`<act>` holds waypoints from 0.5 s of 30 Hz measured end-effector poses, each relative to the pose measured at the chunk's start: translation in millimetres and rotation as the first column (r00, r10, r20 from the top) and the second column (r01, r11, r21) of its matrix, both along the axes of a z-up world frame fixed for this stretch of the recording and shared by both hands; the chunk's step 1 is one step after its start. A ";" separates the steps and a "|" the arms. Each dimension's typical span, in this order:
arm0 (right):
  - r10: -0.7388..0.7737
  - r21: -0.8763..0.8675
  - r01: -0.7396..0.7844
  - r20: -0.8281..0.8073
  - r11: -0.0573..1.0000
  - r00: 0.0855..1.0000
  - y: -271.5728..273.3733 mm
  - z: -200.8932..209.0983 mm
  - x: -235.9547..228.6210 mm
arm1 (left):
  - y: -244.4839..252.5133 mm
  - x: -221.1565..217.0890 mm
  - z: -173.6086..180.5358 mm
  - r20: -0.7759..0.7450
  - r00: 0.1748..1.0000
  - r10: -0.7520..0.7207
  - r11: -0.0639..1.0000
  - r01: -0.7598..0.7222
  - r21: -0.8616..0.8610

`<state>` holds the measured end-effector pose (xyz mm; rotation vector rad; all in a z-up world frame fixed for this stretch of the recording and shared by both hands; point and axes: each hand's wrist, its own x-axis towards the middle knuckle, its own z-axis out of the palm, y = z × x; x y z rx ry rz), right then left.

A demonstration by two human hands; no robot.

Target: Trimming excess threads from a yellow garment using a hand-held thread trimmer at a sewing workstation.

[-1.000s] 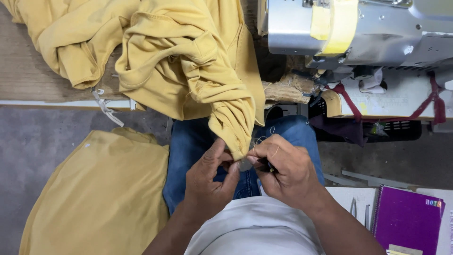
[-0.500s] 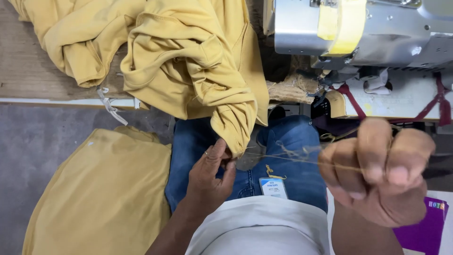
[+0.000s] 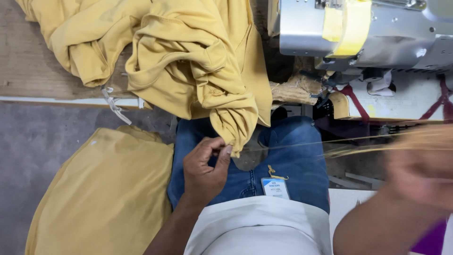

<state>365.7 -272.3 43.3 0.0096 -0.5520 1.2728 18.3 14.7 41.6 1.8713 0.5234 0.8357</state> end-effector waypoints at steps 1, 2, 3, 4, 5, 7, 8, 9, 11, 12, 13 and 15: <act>0.537 0.318 -0.435 -0.434 0.842 0.723 -98.1 -82.7 11.5 | 1.0 -2.6 -0.8 -0.020 0.999 0.029 0.999 -0.029 -0.014; 0.537 0.316 -0.437 -0.435 0.842 0.722 -116.7 -127.2 34.2 | -5.2 -5.8 -3.2 -0.019 0.999 0.030 0.999 -0.031 -0.016; 0.205 0.033 -0.205 -0.301 0.978 0.931 -137.4 -158.8 61.4 | -8.5 -7.5 -5.2 0.005 0.998 0.062 0.979 -0.060 -0.193; -0.129 -0.191 0.115 -0.061 0.975 0.990 -157.8 -177.5 94.0 | -12.1 -8.9 -7.5 0.023 0.995 0.096 0.927 -0.081 -0.365; -0.398 -0.325 0.458 0.235 0.827 0.887 -47.0 -84.7 70.6 | -16.9 -9.2 -5.8 0.019 0.995 0.094 0.925 -0.080 -0.371; -0.543 -0.203 0.948 0.781 0.247 0.308 105.3 74.9 -150.4 | -24.6 -8.2 -2.4 0.134 0.986 0.100 0.876 -0.024 -0.481; -0.545 -0.203 0.948 0.780 0.244 0.307 111.1 56.0 -169.9 | -27.4 -5.6 -1.4 0.134 0.986 0.097 0.877 -0.022 -0.480; -0.348 -0.020 0.956 0.929 0.293 0.126 117.6 36.5 -190.9 | -29.7 -4.5 0.1 0.165 0.983 0.081 0.911 -0.006 -0.412; -0.146 0.140 0.916 0.985 0.375 -0.091 131.6 11.7 -216.2 | -30.9 -3.3 6.5 0.193 0.979 0.058 0.942 0.011 -0.335; -0.163 0.298 0.852 0.954 0.431 -0.251 139.4 6.4 -220.5 | -29.6 -3.1 11.5 0.177 0.984 0.036 0.956 0.018 -0.293; -0.189 0.443 0.755 0.895 0.483 -0.404 147.4 1.4 -223.6 | -28.3 -1.9 16.4 0.163 0.986 0.017 0.968 0.025 -0.250; -0.252 0.460 0.752 0.888 0.471 -0.385 154.7 2.5 -218.1 | -18.1 -1.9 31.7 0.117 0.993 -0.014 0.999 0.020 -0.049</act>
